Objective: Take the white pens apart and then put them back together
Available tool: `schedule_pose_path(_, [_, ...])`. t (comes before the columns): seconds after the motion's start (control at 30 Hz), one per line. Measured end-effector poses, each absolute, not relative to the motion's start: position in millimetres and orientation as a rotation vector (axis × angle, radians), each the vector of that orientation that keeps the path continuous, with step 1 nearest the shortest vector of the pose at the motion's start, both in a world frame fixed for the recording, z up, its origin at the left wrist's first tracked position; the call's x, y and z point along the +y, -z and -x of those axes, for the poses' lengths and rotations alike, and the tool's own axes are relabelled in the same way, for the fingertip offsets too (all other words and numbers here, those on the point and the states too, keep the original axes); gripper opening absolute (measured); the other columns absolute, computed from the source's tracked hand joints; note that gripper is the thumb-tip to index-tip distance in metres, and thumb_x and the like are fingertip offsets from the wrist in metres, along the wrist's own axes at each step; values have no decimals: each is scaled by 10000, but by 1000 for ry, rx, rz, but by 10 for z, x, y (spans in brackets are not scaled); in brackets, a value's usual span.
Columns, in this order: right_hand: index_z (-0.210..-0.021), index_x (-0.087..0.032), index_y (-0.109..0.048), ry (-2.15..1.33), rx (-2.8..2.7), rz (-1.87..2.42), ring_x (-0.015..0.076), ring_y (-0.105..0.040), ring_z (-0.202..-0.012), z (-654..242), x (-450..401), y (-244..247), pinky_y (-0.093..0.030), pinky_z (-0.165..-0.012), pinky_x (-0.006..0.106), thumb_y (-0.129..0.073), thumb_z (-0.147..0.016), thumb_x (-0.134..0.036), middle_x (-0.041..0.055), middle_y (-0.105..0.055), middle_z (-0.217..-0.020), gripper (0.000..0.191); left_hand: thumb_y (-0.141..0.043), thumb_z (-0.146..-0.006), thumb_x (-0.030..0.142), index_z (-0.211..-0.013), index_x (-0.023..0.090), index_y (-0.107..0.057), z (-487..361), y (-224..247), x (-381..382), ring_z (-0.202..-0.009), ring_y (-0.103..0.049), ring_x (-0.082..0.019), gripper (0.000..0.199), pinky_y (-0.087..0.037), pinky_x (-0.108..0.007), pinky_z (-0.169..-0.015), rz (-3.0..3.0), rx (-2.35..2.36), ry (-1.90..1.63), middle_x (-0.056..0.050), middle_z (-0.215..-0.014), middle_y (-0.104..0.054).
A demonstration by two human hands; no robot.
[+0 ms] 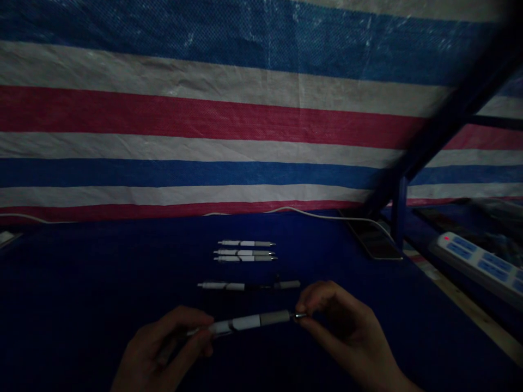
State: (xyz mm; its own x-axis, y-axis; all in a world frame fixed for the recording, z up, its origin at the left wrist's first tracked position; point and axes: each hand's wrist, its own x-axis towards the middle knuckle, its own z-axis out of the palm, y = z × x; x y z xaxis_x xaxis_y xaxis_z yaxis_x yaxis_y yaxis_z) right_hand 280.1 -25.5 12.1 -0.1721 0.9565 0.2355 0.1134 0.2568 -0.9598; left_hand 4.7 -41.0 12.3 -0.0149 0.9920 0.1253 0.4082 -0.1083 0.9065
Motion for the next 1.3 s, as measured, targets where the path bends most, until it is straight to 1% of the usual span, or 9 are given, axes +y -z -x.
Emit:
schedule_pose_path(0.23, [-843,-232,-632,-886,-1659,1092,171,-650,-704,-2769,-259,-86,-518,-636,263,-654,-811,-77,7,-672,-787,160,-648,-797,227,-812,282,-697,4,-57,-385,-522,-707,-112,76,-542,-124,-523,-1815,1352,-968,79,-591,-733])
schedule_pose_path(0.43, [-842,-236,-603,-793,-1789,1162,141,-593,-579,-2782,-272,-86,-470,-507,226,-540,-868,-95,-18,-604,-703,157,-655,-801,170,-825,267,-686,42,-22,-418,-569,-721,-112,105,-545,-129,-543,-1933,1278,-853,65,-638,-742])
schedule_pose_path(0.67, [-951,-252,-557,-727,-1942,1146,168,-652,-650,-2798,-294,-91,-499,-550,238,-466,-895,-94,2,-671,-772,191,-651,-792,153,-825,257,-677,4,-22,-414,-570,-717,-120,113,-551,-159,-546,-1991,1273,-880,53,-649,-748])
schedule_pose_path(0.8, [-967,-254,-548,-737,-1979,1137,158,-623,-615,-2798,-311,-88,-471,-544,239,-432,-923,-118,3,-655,-765,184,-679,-756,126,-815,260,-681,-12,-13,-406,-579,-723,-124,147,-559,-160,-552,-2039,1265,-905,52,-672,-759])
schedule_pose_path(1.0, [-1009,-270,-554,-1005,-1921,1230,131,-463,-507,-2811,-368,-130,-375,-465,221,-376,-989,-244,-49,-509,-609,181,-720,-721,115,-827,269,-678,36,9,-426,-618,-738,-128,192,-573,-156,-578,-2071,1265,-993,55,-721,-767])
schedule_pose_path(1.07, [-1115,-274,-516,-1143,-1857,1160,130,-479,-530,-2818,-367,-151,-396,-482,218,-363,-1004,-291,-44,-543,-635,190,-701,-745,121,-831,269,-679,51,-4,-411,-587,-729,-119,173,-568,-148,-560,-2037,1278,-978,60,-689,-754])
schedule_pose_path(1.13, [-1170,-273,-471,-1247,-1805,1089,132,-524,-581,-2822,-353,-153,-434,-513,221,-401,-998,-313,-11,-623,-745,190,-675,-778,137,-824,263,-678,51,-28,-390,-568,-723,-115,134,-565,-144,-552,-1975,1281,-978,60,-658,-739])
schedule_pose_path(1.2, [-1106,-262,-484,-1302,-1767,1090,125,-540,-581,-2826,-334,-137,-436,-498,208,-434,-988,-300,8,-653,-806,134,-659,-795,143,-802,257,-674,36,-53,-378,-558,-718,-113,115,-562,-138,-546,-1915,1277,-984,62,-632,-727])
schedule_pose_path(1.3, [-936,-237,-528,-1181,-1824,1180,114,-529,-539,-2841,-307,-113,-408,-476,199,-436,-975,-239,-7,-640,-739,100,-668,-779,140,-787,262,-679,-3,-67,-392,-548,-712,-109,122,-553,-130,-543,-1872,1265,-1007,68,-621,-725])
